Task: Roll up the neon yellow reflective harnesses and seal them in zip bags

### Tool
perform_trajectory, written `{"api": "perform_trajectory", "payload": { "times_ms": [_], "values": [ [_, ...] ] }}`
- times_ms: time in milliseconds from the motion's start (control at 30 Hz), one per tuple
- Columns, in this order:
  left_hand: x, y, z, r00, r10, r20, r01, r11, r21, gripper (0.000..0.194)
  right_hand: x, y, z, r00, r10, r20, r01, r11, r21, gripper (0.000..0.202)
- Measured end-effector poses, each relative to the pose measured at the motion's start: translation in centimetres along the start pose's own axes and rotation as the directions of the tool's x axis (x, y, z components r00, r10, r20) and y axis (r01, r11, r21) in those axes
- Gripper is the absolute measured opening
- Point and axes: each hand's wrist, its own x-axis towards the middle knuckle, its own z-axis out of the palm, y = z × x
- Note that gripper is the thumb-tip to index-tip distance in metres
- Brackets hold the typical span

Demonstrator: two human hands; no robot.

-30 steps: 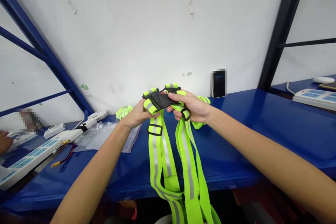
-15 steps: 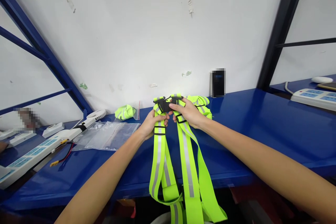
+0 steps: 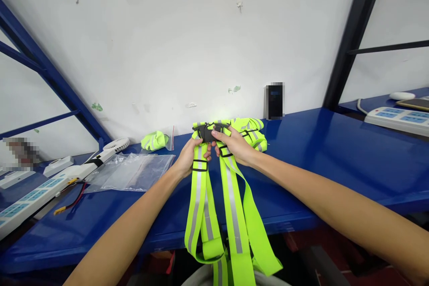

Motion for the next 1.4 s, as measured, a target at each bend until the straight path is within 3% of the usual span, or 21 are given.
{"api": "perform_trajectory", "payload": {
  "times_ms": [100,200,400,600,700,767,867,1033,1200,1267,1333,1400],
  "values": [
    [0.3,-0.4,0.3,0.997,0.061,-0.052,-0.059,0.998,0.033,0.018,-0.2,-0.3,0.1,0.990,0.056,0.132,-0.075,0.986,0.146,0.031],
    [0.4,-0.4,0.3,0.994,0.105,-0.042,-0.104,0.994,0.027,0.025,-0.1,-0.8,-0.2,0.980,0.108,0.165,-0.147,0.957,0.248,0.027],
    [0.3,0.1,0.1,0.989,0.130,-0.073,-0.127,0.991,0.033,0.039,-0.2,-1.9,-0.6,0.969,0.118,0.219,-0.164,0.964,0.209,0.026],
    [-0.4,1.0,0.7,0.998,0.047,0.031,-0.047,0.999,-0.005,0.042,0.0,-1.0,-0.2,0.999,0.050,-0.020,-0.048,0.996,0.082,0.014],
    [-0.8,1.8,0.9,0.994,-0.011,0.109,0.017,0.999,-0.047,0.037,0.1,-0.5,-0.1,0.997,0.049,-0.065,-0.044,0.996,0.078,0.024],
    [-0.9,2.0,0.9,0.993,0.011,0.118,-0.004,0.998,-0.060,0.028,0.0,-0.6,-0.1,0.996,0.070,-0.054,-0.066,0.995,0.076,0.027],
    [-0.7,1.6,0.7,0.993,0.084,0.088,-0.086,0.996,0.023,0.024,-0.3,-0.9,0.0,0.995,0.098,-0.024,-0.097,0.994,0.047,0.026],
    [-0.4,0.2,0.5,0.982,0.186,0.019,-0.185,0.958,0.219,0.037,-0.4,-0.7,0.1,0.997,0.059,-0.042,-0.058,0.998,0.014,0.024],
    [-0.2,-0.8,0.5,0.958,0.223,-0.180,-0.151,0.927,0.344,0.051,-0.1,0.8,0.0,0.984,-0.132,-0.118,0.107,0.974,-0.200,0.021],
    [-0.2,-1.2,0.5,0.937,0.259,-0.235,-0.151,0.905,0.397,0.052,-0.2,1.3,0.0,0.967,-0.184,-0.179,0.119,0.939,-0.322,0.025],
    [-0.2,-1.4,0.5,0.918,0.320,-0.236,-0.179,0.862,0.474,0.052,-0.4,1.6,0.3,0.958,-0.203,-0.201,0.122,0.926,-0.356,0.027],
    [-0.4,-1.6,0.7,0.904,0.373,-0.211,-0.221,0.827,0.516,0.047,-0.8,1.6,0.9,0.967,-0.197,-0.160,0.148,0.950,-0.276,0.023]
  ]
}}
